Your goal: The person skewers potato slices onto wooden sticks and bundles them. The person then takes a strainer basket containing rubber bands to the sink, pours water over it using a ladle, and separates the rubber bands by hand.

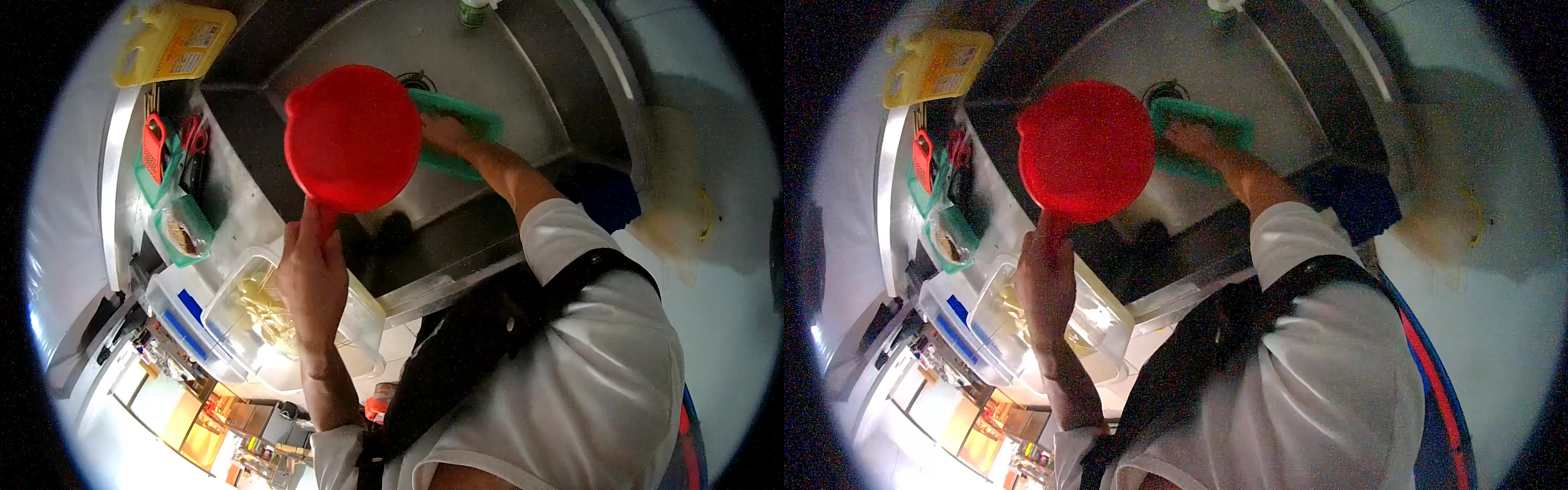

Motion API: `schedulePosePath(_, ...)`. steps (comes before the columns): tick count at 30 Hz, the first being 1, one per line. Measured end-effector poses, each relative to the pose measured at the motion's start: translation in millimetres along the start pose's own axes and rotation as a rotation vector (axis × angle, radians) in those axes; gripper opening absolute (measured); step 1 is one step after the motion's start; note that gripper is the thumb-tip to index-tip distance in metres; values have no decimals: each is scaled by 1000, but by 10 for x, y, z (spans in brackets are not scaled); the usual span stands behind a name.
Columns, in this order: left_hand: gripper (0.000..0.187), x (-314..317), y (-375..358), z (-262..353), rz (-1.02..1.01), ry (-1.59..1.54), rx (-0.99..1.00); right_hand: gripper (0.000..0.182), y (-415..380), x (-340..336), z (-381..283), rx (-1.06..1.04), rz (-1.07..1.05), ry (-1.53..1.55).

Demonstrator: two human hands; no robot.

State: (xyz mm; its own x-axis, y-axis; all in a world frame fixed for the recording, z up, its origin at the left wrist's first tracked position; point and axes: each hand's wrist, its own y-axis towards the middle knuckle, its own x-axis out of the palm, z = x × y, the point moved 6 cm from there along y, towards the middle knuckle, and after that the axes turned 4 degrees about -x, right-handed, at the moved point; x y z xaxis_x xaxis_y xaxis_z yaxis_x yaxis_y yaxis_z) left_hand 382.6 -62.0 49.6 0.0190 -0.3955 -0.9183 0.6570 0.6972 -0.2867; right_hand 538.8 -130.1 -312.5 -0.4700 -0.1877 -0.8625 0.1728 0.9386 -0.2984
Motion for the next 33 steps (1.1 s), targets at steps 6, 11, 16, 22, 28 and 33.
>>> schedulePosePath(6,56,191,29,-9,-34,210,-18,30,150,361,316,316,-113,1122)
schedulePosePath(11,56,237,49,-37,-46,223,-35,23,-71,207,205,455,-138,1523)
schedulePosePath(16,53,152,26,-39,-66,37,-57,27,-72,-192,80,-11,191,408)
schedulePosePath(22,45,55,-63,-319,-22,-469,-18,36,-283,-730,-154,-15,65,712)
schedulePosePath(28,47,-336,-300,-289,-8,-723,-73,28,-48,-683,-128,-202,-142,295)
schedulePosePath(33,46,-430,-467,-442,-27,-836,-171,23,80,-852,15,-190,-25,121)
